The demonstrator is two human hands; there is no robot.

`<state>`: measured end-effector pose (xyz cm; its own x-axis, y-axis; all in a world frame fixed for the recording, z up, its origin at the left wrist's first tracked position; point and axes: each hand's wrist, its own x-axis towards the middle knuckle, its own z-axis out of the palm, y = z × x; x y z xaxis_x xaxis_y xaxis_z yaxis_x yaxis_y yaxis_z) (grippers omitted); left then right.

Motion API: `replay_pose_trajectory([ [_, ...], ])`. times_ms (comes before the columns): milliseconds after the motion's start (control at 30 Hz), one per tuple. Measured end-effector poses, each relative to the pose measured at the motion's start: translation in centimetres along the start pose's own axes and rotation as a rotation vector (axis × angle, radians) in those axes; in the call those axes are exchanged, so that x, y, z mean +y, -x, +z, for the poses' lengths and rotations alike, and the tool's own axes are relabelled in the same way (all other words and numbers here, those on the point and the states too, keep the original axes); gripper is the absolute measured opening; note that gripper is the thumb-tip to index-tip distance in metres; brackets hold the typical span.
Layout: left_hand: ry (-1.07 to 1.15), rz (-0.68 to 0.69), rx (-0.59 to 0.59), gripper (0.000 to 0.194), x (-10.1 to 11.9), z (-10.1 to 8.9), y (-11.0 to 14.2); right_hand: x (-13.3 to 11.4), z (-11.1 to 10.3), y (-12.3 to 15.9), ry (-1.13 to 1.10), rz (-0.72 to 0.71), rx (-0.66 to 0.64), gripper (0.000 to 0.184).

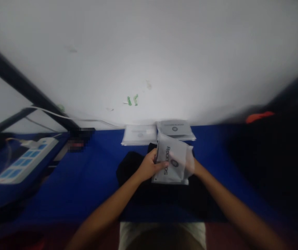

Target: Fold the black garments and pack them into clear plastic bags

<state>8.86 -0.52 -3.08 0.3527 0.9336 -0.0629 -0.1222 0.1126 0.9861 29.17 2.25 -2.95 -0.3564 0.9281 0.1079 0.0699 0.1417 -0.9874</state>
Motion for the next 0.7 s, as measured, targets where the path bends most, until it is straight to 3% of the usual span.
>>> replay_pose_trajectory([
  [100,0.102,0.001,0.010,0.050,-0.3,-0.5,-0.5,-0.5,-0.8,-0.1,0.054,-0.021,0.003,0.046],
  [367,0.130,0.062,0.289,0.037,-0.3,-1.2,-1.0,-0.5,-1.2,-0.2,-0.158,0.235,0.034,0.038],
  [500,0.302,-0.045,0.179,0.042,0.2,-1.3,-0.8,-0.4,-1.1,0.0,-0.401,0.364,0.019,0.038],
  [600,0.352,-0.153,0.057,0.046,0.6,-1.2,-0.4,-0.6,-0.6,0.3,-0.538,0.394,0.013,0.040],
  [700,0.344,-0.219,0.028,0.050,0.7,-1.2,-0.2,-1.0,0.0,0.6,-0.595,0.407,-0.032,0.040],
])
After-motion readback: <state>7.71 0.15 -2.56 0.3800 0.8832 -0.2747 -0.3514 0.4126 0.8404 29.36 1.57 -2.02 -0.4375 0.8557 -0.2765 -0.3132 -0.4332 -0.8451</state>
